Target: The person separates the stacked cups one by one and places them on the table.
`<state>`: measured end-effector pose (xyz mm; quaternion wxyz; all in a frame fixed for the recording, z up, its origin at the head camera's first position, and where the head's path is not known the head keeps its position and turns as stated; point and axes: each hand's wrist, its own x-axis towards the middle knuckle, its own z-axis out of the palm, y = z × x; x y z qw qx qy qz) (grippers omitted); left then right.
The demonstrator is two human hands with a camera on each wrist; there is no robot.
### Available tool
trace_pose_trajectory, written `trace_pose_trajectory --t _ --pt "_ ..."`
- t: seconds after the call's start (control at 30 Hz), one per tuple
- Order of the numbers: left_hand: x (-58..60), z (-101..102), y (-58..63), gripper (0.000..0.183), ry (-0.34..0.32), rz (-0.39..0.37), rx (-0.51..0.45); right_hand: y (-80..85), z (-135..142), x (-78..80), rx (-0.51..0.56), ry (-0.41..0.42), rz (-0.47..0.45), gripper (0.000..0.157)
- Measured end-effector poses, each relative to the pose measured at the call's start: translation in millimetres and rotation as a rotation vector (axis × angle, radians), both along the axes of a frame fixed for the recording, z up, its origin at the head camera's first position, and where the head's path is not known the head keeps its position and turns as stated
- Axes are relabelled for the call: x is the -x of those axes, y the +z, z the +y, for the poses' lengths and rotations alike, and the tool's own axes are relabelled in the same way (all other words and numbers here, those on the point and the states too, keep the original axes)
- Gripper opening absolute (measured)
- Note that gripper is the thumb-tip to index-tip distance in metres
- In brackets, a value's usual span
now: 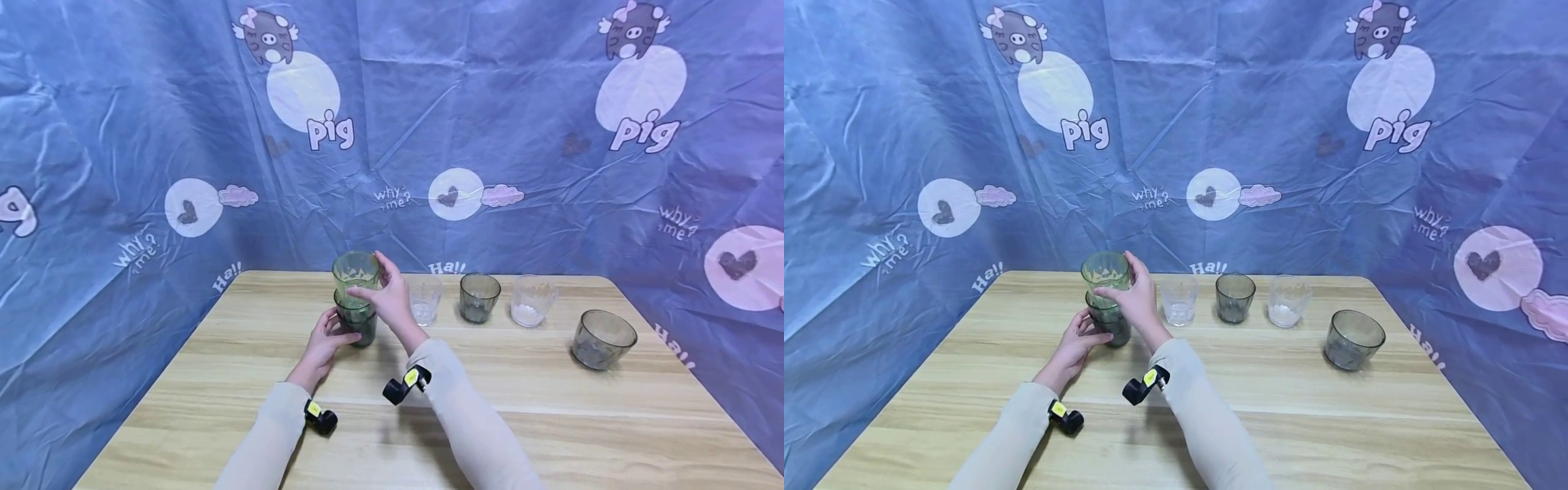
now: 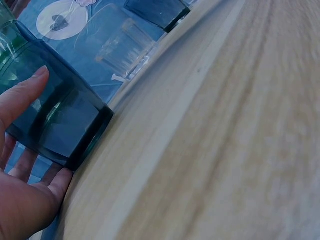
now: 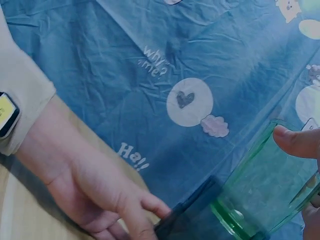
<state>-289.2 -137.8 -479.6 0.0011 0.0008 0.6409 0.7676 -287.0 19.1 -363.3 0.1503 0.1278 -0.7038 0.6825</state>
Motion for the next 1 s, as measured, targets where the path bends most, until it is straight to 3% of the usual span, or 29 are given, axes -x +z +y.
trace_pose_trajectory --t 0.5,1.0 --pt "2.5 -1.0 -1.3 0.080 0.004 -0.012 -0.014 25.5 18.0 -3.7 0.113 0.056 0.044 0.092" --pt "1.2 -0.4 -2.2 0.079 -0.003 0.001 -0.022 34.3 56.1 -7.6 0.119 0.004 0.050 0.094"
